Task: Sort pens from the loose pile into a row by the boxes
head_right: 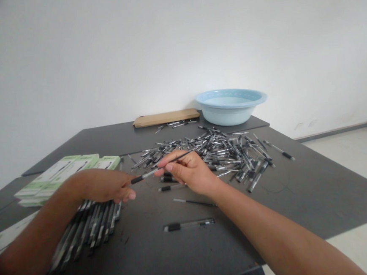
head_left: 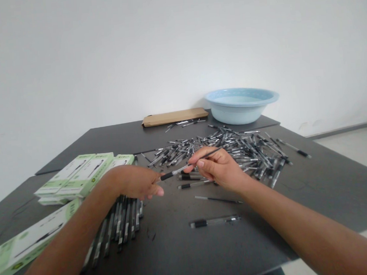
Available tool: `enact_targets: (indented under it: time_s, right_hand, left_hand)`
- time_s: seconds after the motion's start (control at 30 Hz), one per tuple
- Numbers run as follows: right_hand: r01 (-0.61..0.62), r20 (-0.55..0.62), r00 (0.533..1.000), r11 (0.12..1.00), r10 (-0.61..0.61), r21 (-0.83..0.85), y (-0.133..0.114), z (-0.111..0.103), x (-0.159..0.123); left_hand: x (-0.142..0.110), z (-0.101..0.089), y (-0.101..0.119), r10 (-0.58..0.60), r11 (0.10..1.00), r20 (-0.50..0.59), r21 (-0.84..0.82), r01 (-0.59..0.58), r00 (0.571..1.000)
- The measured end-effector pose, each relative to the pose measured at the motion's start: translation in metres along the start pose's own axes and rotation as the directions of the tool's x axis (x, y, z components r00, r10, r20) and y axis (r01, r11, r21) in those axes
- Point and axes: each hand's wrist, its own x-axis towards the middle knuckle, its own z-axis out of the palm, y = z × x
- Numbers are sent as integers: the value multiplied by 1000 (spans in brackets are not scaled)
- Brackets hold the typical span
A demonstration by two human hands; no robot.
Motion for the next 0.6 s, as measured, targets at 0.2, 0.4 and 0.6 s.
enact_targets:
  time_s: [0.2,0.4,0.6]
  right_hand:
    - [4,60,998,992,4,-124,2,9,-6]
    - [-43,81,995,996,49,-83,5,10,-6]
    - [-100,106,988,990,111,-99,0,11,-6]
  left_hand:
    - [0,1,0,27,1000,-19,4,-27,999]
    - [-2,-1,4,2,1000,3,21,-2,1000]
    - [-4,-1,5,-26,1000,17,11,26,1000]
